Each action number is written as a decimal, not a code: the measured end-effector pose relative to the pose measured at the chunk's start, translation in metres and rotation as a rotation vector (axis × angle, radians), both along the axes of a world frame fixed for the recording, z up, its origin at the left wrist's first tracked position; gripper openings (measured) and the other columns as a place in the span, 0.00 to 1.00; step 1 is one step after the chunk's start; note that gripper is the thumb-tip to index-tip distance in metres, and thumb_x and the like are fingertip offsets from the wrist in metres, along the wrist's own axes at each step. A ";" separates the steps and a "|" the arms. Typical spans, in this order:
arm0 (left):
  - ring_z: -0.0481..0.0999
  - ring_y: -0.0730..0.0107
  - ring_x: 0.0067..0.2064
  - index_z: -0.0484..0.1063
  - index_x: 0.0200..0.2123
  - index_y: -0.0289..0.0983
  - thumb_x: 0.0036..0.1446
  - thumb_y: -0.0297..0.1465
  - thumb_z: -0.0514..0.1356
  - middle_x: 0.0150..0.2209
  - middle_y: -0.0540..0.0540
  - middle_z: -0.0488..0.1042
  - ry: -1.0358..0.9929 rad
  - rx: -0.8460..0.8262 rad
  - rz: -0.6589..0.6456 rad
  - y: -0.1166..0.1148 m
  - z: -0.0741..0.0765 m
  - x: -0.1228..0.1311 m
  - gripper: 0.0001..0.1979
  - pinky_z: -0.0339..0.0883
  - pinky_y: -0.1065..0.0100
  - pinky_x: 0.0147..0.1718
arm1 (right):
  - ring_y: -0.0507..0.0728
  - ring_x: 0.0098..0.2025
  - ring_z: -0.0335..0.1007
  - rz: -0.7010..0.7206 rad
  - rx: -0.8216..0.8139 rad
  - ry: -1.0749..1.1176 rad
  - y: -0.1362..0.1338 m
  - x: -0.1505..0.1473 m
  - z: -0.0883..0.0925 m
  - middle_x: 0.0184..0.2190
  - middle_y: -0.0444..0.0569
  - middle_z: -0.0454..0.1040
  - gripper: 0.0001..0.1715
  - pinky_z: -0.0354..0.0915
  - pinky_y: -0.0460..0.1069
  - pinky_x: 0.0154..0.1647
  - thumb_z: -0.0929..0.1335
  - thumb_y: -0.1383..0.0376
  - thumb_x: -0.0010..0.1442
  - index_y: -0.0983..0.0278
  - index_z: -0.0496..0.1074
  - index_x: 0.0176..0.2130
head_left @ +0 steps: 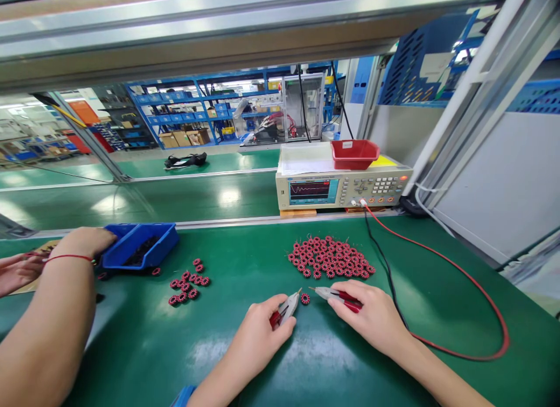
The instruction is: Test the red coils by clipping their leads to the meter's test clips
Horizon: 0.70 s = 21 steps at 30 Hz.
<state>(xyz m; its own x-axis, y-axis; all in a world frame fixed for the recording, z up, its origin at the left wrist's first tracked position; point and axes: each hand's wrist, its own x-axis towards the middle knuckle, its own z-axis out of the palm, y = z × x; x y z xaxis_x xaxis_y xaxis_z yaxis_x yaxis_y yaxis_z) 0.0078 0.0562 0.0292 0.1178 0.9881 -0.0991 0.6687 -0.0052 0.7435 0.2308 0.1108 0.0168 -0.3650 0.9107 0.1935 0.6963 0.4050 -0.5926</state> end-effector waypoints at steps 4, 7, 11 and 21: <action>0.61 0.73 0.22 0.72 0.37 0.37 0.56 0.32 0.54 0.21 0.54 0.63 0.003 -0.001 0.003 0.001 0.001 0.000 0.09 0.52 0.74 0.24 | 0.57 0.34 0.72 -0.006 -0.008 -0.013 0.001 0.000 -0.001 0.34 0.45 0.76 0.12 0.66 0.50 0.39 0.64 0.57 0.57 0.58 0.75 0.37; 0.61 0.73 0.23 0.72 0.37 0.37 0.55 0.32 0.54 0.21 0.54 0.63 0.012 0.000 0.008 0.001 0.001 0.000 0.09 0.52 0.73 0.24 | 0.57 0.35 0.72 -0.017 -0.015 -0.020 0.001 0.000 -0.001 0.34 0.45 0.76 0.13 0.66 0.51 0.39 0.64 0.57 0.57 0.58 0.75 0.37; 0.62 0.73 0.22 0.71 0.39 0.37 0.56 0.32 0.54 0.21 0.54 0.64 0.002 -0.012 0.001 0.000 0.001 0.000 0.10 0.53 0.73 0.24 | 0.58 0.35 0.72 -0.034 -0.021 -0.024 0.001 -0.001 0.000 0.35 0.45 0.76 0.13 0.65 0.51 0.39 0.64 0.57 0.57 0.58 0.75 0.38; 0.63 0.74 0.21 0.72 0.39 0.36 0.56 0.32 0.54 0.21 0.54 0.64 -0.014 -0.026 0.003 0.001 0.002 0.001 0.11 0.54 0.75 0.22 | 0.57 0.35 0.71 0.015 -0.008 0.030 0.001 -0.004 -0.004 0.35 0.45 0.76 0.13 0.65 0.51 0.40 0.64 0.56 0.58 0.58 0.74 0.39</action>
<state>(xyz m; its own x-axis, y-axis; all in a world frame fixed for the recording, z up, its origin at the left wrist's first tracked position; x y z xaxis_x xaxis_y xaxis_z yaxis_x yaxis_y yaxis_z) 0.0088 0.0576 0.0309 0.1165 0.9856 -0.1227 0.6582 0.0160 0.7527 0.2272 0.1117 0.0126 -0.3727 0.9068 0.1969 0.6722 0.4102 -0.6164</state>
